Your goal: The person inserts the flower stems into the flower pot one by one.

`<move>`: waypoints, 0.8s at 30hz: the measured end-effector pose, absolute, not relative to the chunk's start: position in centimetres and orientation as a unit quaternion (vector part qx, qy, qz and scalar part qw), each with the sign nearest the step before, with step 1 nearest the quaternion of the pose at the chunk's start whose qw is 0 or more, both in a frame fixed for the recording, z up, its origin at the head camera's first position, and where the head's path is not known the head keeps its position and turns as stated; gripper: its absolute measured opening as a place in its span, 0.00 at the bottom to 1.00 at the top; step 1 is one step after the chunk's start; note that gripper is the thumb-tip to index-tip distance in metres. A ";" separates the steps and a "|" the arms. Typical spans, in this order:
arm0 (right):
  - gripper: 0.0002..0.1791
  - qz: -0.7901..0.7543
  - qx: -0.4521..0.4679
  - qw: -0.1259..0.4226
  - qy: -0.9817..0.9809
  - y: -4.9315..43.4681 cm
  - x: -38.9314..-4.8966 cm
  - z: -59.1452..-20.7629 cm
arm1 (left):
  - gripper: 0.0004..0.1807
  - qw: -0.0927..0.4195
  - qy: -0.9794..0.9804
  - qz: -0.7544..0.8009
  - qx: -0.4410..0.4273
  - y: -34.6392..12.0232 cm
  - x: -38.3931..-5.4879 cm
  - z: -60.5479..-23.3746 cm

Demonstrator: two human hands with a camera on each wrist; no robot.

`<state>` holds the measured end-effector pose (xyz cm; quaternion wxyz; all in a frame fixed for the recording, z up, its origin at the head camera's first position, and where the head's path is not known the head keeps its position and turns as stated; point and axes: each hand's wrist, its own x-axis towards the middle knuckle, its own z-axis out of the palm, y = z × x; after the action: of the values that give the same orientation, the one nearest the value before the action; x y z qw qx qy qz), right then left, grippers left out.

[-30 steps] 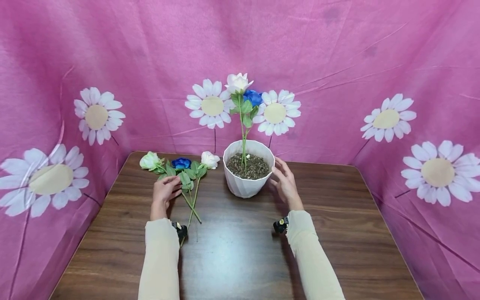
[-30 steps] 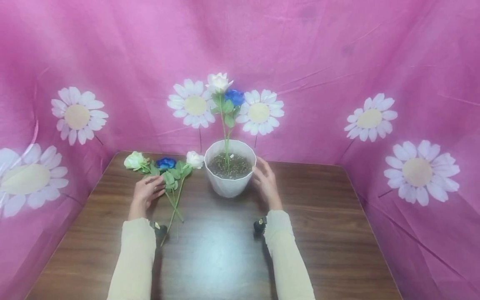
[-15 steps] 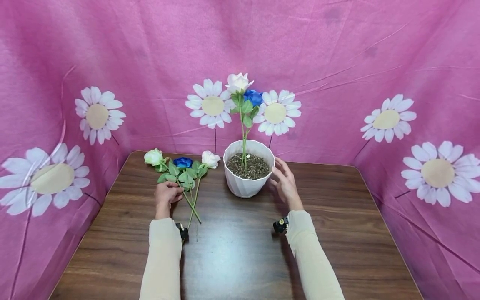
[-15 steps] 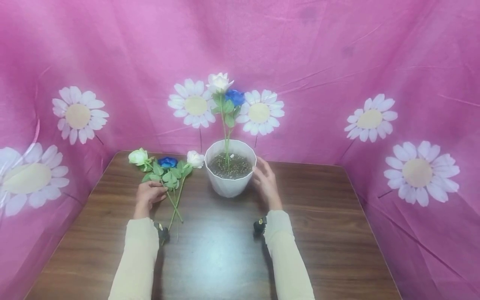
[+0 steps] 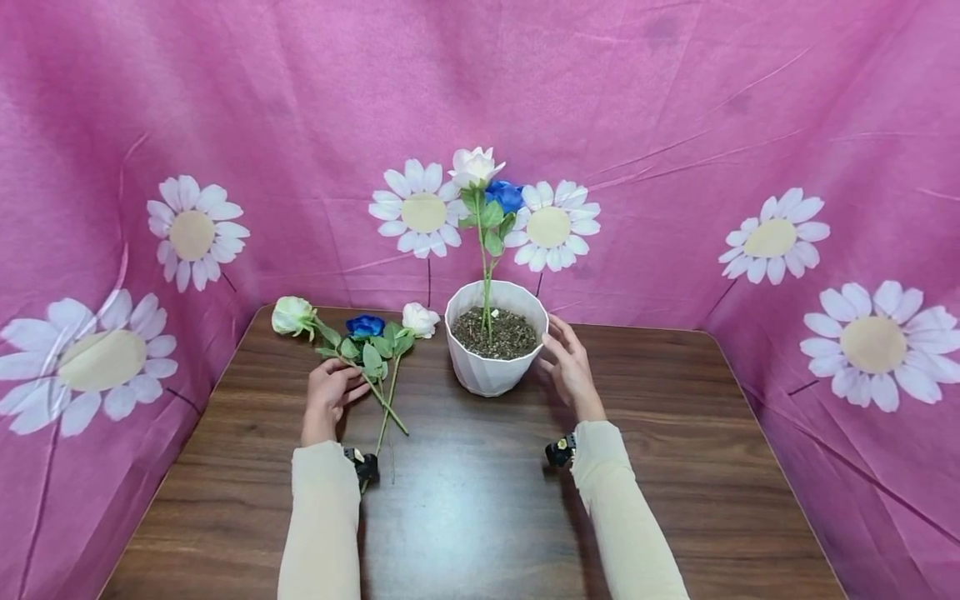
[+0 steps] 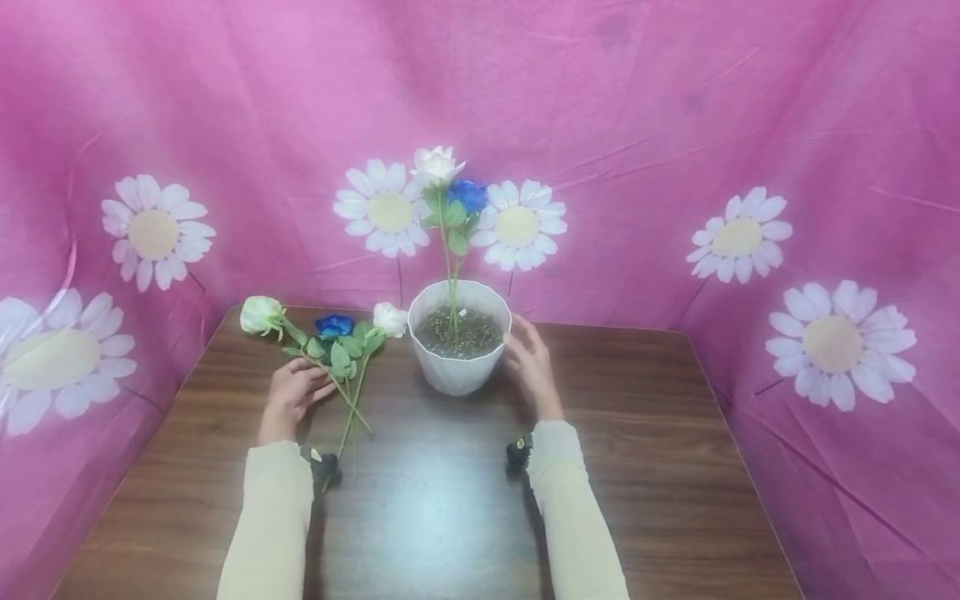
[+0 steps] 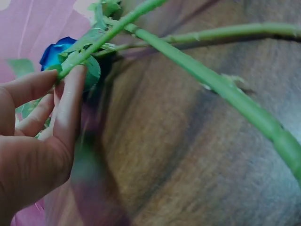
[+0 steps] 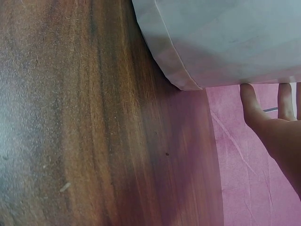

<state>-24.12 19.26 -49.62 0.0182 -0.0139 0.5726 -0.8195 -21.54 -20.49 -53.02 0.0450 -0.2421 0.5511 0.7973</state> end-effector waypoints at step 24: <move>0.28 -0.820 -0.017 0.010 0.572 19.2 -24.2 -49.9 | 0.11 -0.085 0.430 0.886 -0.148 -18.4 -22.2 -48.6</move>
<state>-24.19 19.19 -49.94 0.0101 -0.0172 0.5725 -0.8197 -22.21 -18.36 -48.57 -0.0851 -0.1478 0.4305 0.8863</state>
